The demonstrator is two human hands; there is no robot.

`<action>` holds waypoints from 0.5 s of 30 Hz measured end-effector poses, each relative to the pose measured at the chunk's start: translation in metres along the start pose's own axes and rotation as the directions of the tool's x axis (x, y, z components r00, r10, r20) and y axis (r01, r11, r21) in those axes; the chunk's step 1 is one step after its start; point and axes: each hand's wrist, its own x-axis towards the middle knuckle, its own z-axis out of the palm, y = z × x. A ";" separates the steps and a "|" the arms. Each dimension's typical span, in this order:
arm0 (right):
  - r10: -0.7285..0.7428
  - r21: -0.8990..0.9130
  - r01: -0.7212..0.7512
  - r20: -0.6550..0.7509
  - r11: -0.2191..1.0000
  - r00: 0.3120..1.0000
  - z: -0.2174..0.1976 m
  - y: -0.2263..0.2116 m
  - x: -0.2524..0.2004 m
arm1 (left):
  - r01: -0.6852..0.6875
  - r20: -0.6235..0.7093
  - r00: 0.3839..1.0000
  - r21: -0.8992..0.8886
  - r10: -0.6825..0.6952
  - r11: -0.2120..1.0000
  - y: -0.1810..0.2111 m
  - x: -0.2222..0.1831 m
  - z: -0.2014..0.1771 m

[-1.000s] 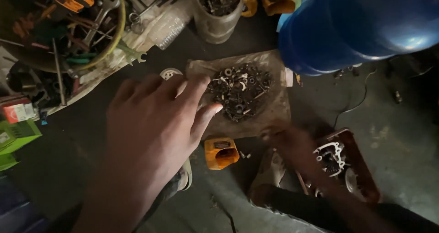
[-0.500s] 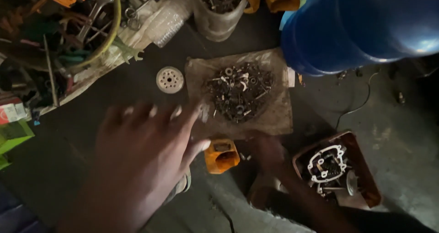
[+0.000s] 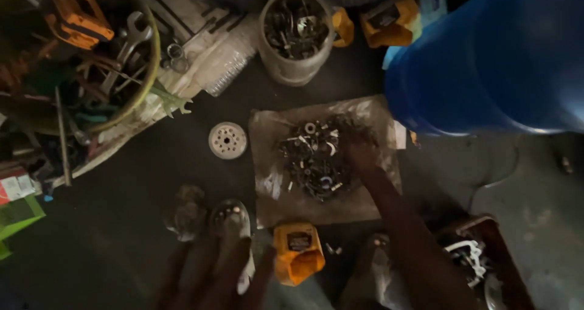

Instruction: Sorting and inspecting various engine components including nuts, bolts, and a timing chain on a sheet of paper on the floor.

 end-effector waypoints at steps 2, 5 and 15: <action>0.019 -0.011 -0.020 -0.089 1.000 0.996 -0.030 -0.013 0.008 | 0.001 0.002 1.000 0.008 -0.001 1.000 -0.001 0.000 0.000; 0.132 -0.046 -0.127 0.139 0.991 0.982 -0.066 -0.023 0.015 | -0.003 -0.003 1.000 0.009 0.004 1.000 -0.002 0.002 0.001; 0.232 0.287 -0.183 -0.145 0.940 0.962 -0.084 -0.020 -0.026 | 0.021 0.022 1.000 -0.064 -0.019 0.998 -0.005 0.014 0.017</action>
